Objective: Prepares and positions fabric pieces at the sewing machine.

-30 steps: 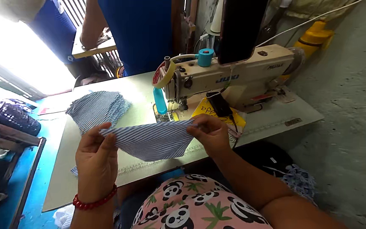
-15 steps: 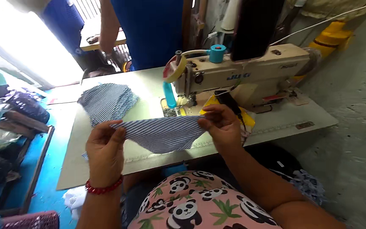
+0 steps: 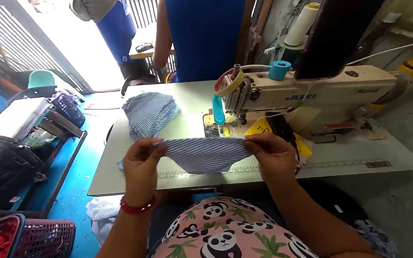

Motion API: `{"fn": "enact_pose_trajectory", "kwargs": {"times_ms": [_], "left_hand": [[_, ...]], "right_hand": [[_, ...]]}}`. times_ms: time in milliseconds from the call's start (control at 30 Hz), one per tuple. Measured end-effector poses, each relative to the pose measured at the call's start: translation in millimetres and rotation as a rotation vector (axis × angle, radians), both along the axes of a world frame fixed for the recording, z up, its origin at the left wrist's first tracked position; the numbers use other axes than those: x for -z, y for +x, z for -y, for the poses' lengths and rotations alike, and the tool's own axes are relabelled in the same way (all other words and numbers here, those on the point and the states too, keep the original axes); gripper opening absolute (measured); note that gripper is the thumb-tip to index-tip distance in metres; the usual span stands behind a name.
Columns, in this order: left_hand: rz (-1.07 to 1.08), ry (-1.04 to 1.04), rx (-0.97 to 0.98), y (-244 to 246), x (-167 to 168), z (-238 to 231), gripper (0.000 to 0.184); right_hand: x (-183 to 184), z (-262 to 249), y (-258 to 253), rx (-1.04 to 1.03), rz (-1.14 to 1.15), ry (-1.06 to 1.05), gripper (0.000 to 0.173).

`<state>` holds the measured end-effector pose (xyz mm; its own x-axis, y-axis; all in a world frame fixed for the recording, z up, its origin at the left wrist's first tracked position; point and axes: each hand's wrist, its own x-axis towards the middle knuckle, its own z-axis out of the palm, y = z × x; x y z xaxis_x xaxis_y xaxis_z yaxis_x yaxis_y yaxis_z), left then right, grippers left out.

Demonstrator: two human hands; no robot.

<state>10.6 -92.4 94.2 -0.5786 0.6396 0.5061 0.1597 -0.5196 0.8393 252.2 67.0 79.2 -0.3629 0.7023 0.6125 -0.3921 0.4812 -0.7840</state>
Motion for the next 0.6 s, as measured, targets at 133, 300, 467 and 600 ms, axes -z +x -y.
{"fn": "enact_pose_trajectory", "kwargs": {"times_ms": [133, 300, 467, 600], "left_hand": [[-0.315, -0.089, -0.045, -42.2, -23.0, 39.5, 0.021], [-0.726, -0.578, 0.1, -29.8, -13.6, -59.3, 0.015], [-0.92, -0.745, 0.436, 7.0, 70.9, -164.6, 0.014], [-1.07, -0.728, 0.41, 18.7, 78.5, -191.3, 0.017]], "right_hand": [[2.0, 42.0, -2.0, -0.196, 0.197, -0.056, 0.009], [29.9, 54.3, 1.5, -0.439, 1.074, 0.13, 0.02], [41.7, 22.2, 13.1, 0.081, 1.196, 0.43, 0.031], [73.0, -28.1, 4.5, 0.103, 1.187, 0.612, 0.043]]}}
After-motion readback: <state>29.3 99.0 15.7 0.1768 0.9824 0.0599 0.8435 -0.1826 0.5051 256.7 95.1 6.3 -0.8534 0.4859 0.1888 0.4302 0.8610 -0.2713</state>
